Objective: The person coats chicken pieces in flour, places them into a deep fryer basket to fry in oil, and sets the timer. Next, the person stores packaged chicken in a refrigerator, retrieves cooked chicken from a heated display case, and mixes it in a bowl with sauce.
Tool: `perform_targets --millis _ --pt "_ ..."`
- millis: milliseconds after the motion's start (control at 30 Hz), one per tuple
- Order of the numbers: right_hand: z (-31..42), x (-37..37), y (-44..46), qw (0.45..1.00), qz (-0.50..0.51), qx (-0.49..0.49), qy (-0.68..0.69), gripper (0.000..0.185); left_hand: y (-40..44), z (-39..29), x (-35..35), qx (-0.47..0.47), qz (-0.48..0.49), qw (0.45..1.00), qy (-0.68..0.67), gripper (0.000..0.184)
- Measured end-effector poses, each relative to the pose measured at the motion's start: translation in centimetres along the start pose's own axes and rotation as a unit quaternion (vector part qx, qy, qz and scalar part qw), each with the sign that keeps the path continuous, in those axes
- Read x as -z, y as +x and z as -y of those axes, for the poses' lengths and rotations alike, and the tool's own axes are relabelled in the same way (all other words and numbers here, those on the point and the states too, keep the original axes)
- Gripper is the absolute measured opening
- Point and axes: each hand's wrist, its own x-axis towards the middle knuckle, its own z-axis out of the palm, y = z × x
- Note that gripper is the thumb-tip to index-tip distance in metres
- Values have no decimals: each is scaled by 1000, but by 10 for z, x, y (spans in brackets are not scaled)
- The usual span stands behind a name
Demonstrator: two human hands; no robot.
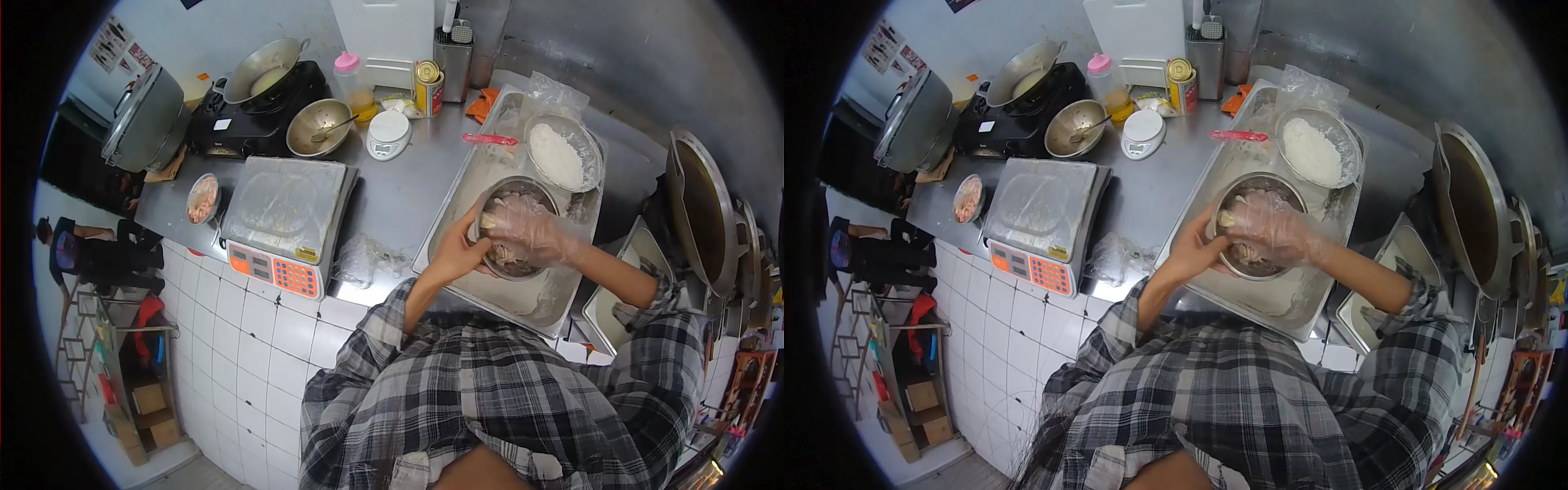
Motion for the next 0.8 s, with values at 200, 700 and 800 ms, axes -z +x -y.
perform_targets --millis 200,700,800 --pt "9 -50 3 981 -91 -160 60 40 -8 2 -10 -19 -54 990 132 75" --pt "-38 21 -9 882 43 -338 325 48 15 25 -7 -82 -113 986 89 77" --pt "-3 72 2 942 7 -211 262 43 22 30 2 -79 -96 989 84 76"
